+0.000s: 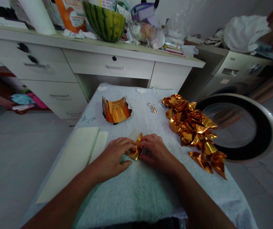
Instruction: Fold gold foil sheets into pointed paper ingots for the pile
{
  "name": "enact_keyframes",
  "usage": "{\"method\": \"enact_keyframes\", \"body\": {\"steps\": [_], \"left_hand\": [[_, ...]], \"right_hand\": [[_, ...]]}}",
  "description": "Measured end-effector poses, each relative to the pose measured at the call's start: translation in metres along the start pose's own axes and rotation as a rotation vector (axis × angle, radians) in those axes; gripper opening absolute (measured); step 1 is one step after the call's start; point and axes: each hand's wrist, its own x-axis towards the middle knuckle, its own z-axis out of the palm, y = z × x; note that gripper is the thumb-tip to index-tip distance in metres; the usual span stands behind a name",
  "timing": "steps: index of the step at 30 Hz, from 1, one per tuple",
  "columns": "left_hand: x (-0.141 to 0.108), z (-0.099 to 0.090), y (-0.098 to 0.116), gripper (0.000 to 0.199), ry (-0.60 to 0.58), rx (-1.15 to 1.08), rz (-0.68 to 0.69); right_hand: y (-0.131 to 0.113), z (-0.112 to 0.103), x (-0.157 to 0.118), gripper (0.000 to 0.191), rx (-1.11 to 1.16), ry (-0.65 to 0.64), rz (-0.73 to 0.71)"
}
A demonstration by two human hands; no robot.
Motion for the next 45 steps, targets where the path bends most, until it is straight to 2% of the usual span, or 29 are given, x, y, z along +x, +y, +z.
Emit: {"method": "enact_keyframes", "body": {"steps": [7, 14, 18, 22, 27, 29, 31, 38, 45], "left_hand": [[0.003, 0.002, -0.006, 0.018, 0.022, 0.008, 0.027], [0.003, 0.003, -0.009, 0.01, 0.051, -0.003, 0.106], [0.003, 0.001, -0.007, 0.01, 0.049, -0.036, 0.099], [0.003, 0.0, -0.005, 0.012, 0.053, -0.033, 0.087], [0.002, 0.002, -0.005, 0.018, 0.05, -0.017, 0.054], [0.003, 0.003, -0.006, 0.018, 0.054, 0.001, 0.036], [0.003, 0.006, -0.007, 0.01, 0.073, 0.015, 0.028], [0.004, 0.009, -0.01, 0.012, 0.096, 0.015, 0.031], [0.003, 0.01, -0.007, 0.013, 0.143, 0.053, 0.002]], "right_hand": [[-0.003, 0.0, -0.001, 0.031, -0.024, -0.005, -0.034], [-0.002, 0.003, -0.001, 0.032, -0.04, 0.0, -0.042], [-0.003, 0.003, -0.001, 0.029, -0.034, 0.018, -0.056], [-0.004, 0.006, 0.0, 0.014, -0.002, 0.018, -0.094], [-0.001, 0.012, 0.003, 0.015, 0.043, 0.035, -0.135], [0.0, 0.014, 0.005, 0.01, 0.056, 0.047, -0.123], [0.0, 0.014, 0.006, 0.005, 0.07, 0.053, -0.098], [-0.004, 0.012, 0.008, 0.013, 0.14, 0.067, -0.012], [-0.004, 0.014, 0.011, 0.01, 0.19, 0.083, 0.066]]}}
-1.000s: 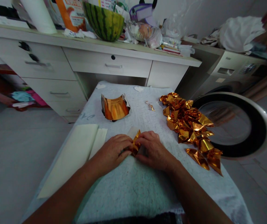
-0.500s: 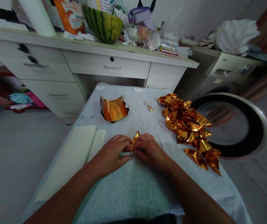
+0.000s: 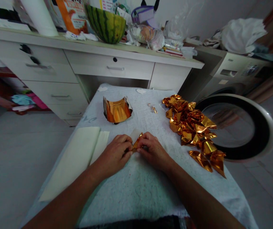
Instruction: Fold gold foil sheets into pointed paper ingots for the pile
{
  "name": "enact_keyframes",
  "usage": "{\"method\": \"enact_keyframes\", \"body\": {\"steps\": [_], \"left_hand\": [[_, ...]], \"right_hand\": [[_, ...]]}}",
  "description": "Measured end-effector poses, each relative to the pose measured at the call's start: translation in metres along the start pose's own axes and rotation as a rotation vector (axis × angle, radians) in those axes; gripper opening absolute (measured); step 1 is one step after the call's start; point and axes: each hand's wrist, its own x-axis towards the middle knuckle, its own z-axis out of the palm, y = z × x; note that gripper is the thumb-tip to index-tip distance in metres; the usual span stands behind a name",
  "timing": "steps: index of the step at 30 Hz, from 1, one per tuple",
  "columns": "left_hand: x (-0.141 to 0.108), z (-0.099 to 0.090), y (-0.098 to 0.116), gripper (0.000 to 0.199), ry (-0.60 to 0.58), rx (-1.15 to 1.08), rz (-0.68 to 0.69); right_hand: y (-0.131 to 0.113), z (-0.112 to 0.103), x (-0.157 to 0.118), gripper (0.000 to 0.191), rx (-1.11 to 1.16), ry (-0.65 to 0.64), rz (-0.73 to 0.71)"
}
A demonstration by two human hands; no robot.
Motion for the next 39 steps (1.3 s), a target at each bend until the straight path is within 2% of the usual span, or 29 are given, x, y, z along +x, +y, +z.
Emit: {"method": "enact_keyframes", "body": {"steps": [11, 18, 29, 39], "left_hand": [[0.0004, 0.0037, 0.0005, 0.014, 0.012, 0.002, -0.026], [0.0, 0.0061, 0.0041, 0.015, 0.079, 0.04, -0.12], [-0.0016, 0.0067, 0.008, 0.014, 0.111, 0.076, -0.132], [-0.0016, 0.0087, 0.0053, 0.013, 0.139, 0.078, -0.141]], "right_hand": [[0.0003, 0.003, 0.0019, 0.01, 0.038, 0.04, 0.022], [-0.0004, 0.0058, 0.0045, 0.01, -0.046, 0.028, 0.049], [-0.0035, 0.0086, 0.0088, 0.016, 0.015, 0.078, 0.121], [-0.0028, 0.01, 0.008, 0.013, -0.027, 0.073, 0.094]]}}
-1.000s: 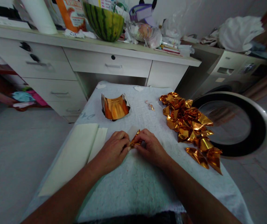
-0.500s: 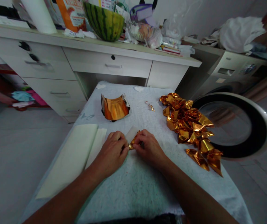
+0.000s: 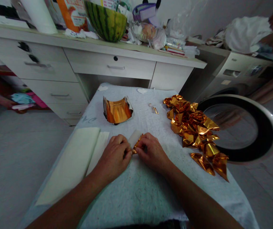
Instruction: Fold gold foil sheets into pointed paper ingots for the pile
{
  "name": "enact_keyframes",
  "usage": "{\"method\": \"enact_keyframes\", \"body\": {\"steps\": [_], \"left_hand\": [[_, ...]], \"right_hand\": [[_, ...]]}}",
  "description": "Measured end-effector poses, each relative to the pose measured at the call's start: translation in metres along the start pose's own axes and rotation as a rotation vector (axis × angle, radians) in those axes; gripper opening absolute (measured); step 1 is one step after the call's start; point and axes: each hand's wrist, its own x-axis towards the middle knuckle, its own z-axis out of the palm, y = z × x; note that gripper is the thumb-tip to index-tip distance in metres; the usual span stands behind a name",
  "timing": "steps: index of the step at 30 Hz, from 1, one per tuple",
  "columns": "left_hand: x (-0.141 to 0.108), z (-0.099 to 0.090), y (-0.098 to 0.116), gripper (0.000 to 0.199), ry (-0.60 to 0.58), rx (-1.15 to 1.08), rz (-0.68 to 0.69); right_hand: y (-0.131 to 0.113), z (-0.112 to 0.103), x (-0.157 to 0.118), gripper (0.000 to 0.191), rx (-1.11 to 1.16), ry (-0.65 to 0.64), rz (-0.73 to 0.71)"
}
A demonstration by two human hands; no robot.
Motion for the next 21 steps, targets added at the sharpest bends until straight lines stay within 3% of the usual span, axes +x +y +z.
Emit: {"method": "enact_keyframes", "body": {"steps": [21], "left_hand": [[0.0, -0.0003, -0.0006, 0.014, -0.04, 0.027, -0.021]], "right_hand": [[0.0004, 0.0032, 0.0027, 0.015, -0.083, -0.018, 0.033]]}}
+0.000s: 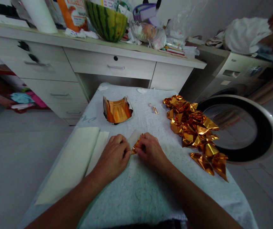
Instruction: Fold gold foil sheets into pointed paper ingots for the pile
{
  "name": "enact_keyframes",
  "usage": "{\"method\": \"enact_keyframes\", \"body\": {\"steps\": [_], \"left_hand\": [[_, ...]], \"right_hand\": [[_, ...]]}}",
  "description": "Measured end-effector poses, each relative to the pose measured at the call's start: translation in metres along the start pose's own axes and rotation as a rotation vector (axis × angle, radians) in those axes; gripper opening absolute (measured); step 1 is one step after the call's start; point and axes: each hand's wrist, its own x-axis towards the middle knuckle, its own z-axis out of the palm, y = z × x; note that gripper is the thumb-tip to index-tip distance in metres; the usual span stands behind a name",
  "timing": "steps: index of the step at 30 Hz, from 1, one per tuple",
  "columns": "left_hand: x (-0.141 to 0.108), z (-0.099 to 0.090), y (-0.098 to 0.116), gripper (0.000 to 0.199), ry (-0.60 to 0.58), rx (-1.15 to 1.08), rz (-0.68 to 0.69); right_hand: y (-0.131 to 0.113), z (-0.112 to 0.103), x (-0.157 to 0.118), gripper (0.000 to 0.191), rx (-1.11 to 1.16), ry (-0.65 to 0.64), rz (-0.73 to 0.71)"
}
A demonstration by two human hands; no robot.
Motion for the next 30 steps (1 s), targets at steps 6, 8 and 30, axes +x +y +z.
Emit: {"method": "enact_keyframes", "body": {"steps": [6, 8, 30], "left_hand": [[-0.0008, 0.0005, 0.0036, 0.015, -0.002, 0.054, -0.003], [-0.0009, 0.0014, 0.004, 0.014, -0.001, 0.07, -0.008], [0.0018, 0.0051, -0.0028, 0.025, 0.033, -0.086, -0.028]], "right_hand": [[-0.0022, 0.0004, -0.0002, 0.014, -0.021, -0.01, 0.025], [-0.0017, 0.0003, -0.0004, 0.013, -0.025, -0.012, 0.023], [-0.0025, 0.0009, -0.0038, 0.01, -0.104, 0.001, -0.012]]}}
